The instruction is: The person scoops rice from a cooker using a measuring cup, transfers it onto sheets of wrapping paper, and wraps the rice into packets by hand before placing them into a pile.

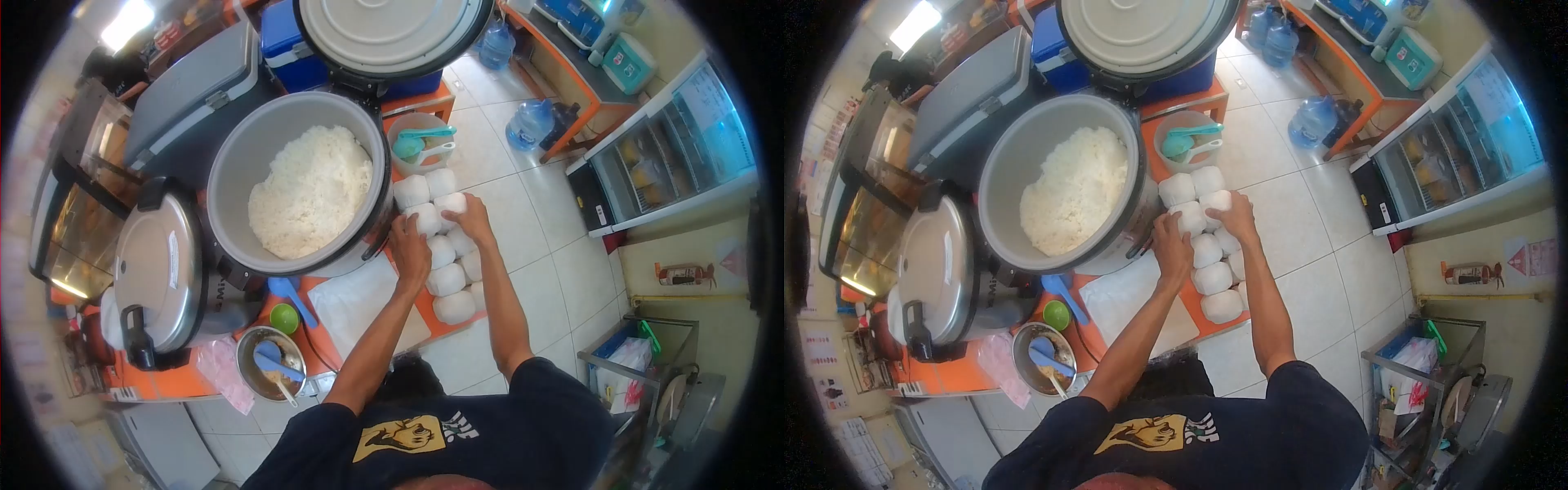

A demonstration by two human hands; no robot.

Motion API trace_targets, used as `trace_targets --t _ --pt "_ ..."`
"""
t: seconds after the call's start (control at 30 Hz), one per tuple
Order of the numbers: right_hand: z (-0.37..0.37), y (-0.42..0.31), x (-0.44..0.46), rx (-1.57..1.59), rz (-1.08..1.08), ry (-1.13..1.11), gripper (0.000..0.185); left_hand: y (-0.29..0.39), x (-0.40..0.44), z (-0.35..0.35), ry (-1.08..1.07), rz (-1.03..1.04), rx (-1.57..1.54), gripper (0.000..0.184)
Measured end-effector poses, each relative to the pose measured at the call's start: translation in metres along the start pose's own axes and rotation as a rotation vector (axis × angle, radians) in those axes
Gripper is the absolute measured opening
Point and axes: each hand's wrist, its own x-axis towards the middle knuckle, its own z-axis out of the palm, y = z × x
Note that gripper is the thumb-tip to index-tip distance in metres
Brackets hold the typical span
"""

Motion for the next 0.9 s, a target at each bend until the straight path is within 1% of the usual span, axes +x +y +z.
trace_targets --t 0.07,0.1,0.17,0.27,0.3,0.37,0.4,0.47,0.5,0.57,0.6,0.67,0.7,0.73,0.77,0.8,0.83,0.87,0.9 --pt "0.008 -0.002 -0.001 -0.191 0.049 0.142 0.077 0.002 -0.001 -0.001 0.005 0.004 0.028 0.055" --pt "0.021 -0.008 0.003 -0.178 0.039 0.143 0.077 -0.003 0.005 -0.009 0.010 0.013 0.041 0.055" --pt "0.031 -0.009 -0.004 -0.249 -0.054 0.381 0.074 0.001 0.004 -0.010 0.019 0.029 0.040 0.054" --pt "0.026 -0.023 -0.019 -0.331 -0.054 0.424 0.069 -0.004 0.000 -0.003 0.016 0.036 0.036 0.054" --pt "0.024 -0.017 -0.013 -0.331 -0.057 0.420 0.069 -0.007 -0.001 -0.004 0.019 0.033 0.039 0.054" --pt "0.014 0.007 0.005 -0.089 -0.057 0.205 0.086 -0.009 -0.003 -0.006 0.018 0.059 0.029 0.057" --pt "0.014 0.007 0.004 -0.092 -0.063 0.200 0.086 -0.008 -0.004 -0.008 0.025 0.056 0.030 0.057" --pt "0.016 0.010 0.000 -0.025 -0.102 0.332 0.096 -0.005 -0.008 -0.010 -0.019 -0.008 0.001 0.058" --pt "0.016 0.010 -0.002 -0.030 -0.103 0.325 0.096 -0.007 -0.011 -0.009 -0.016 -0.015 -0.001 0.058" --pt "0.012 0.009 -0.003 0.083 -0.058 0.327 0.100 -0.011 -0.012 -0.007 -0.003 0.004 -0.037 0.060" --pt "0.011 0.007 -0.005 0.076 -0.058 0.313 0.100 -0.011 -0.013 -0.009 0.002 -0.011 -0.037 0.060" --pt "0.006 0.009 -0.013 0.031 -0.014 0.400 0.097 -0.012 -0.017 -0.011 0.039 0.020 -0.021 0.057" --pt "0.007 0.008 -0.017 -0.066 -0.039 0.517 0.089 -0.012 -0.023 -0.012 0.040 -0.003 -0.022 0.057" --pt "0.010 0.001 -0.024 -0.166 -0.073 0.622 0.082 -0.013 -0.030 -0.015 0.087 0.032 -0.066 0.054" --pt "0.012 -0.004 -0.036 -0.194 -0.123 0.679 0.069 -0.018 -0.042 -0.021 0.142 0.049 -0.103 0.051" --pt "0.018 -0.022 -0.055 -0.214 -0.183 0.722 0.057 -0.012 -0.058 -0.045 0.058 -0.065 -0.142 0.041" --pt "0.034 -0.045 -0.078 -0.076 -0.197 0.460 0.045 -0.022 -0.081 -0.060 0.090 -0.118 -0.118 0.041" --pt "0.054 -0.061 -0.097 0.066 -0.207 0.205 0.033 -0.030 -0.104 -0.074 0.198 -0.167 -0.209 0.038" --pt "0.104 -0.019 -0.086 0.375 -0.230 -0.089 0.024 -0.037 -0.126 -0.089 0.301 -0.191 -0.300 0.034"
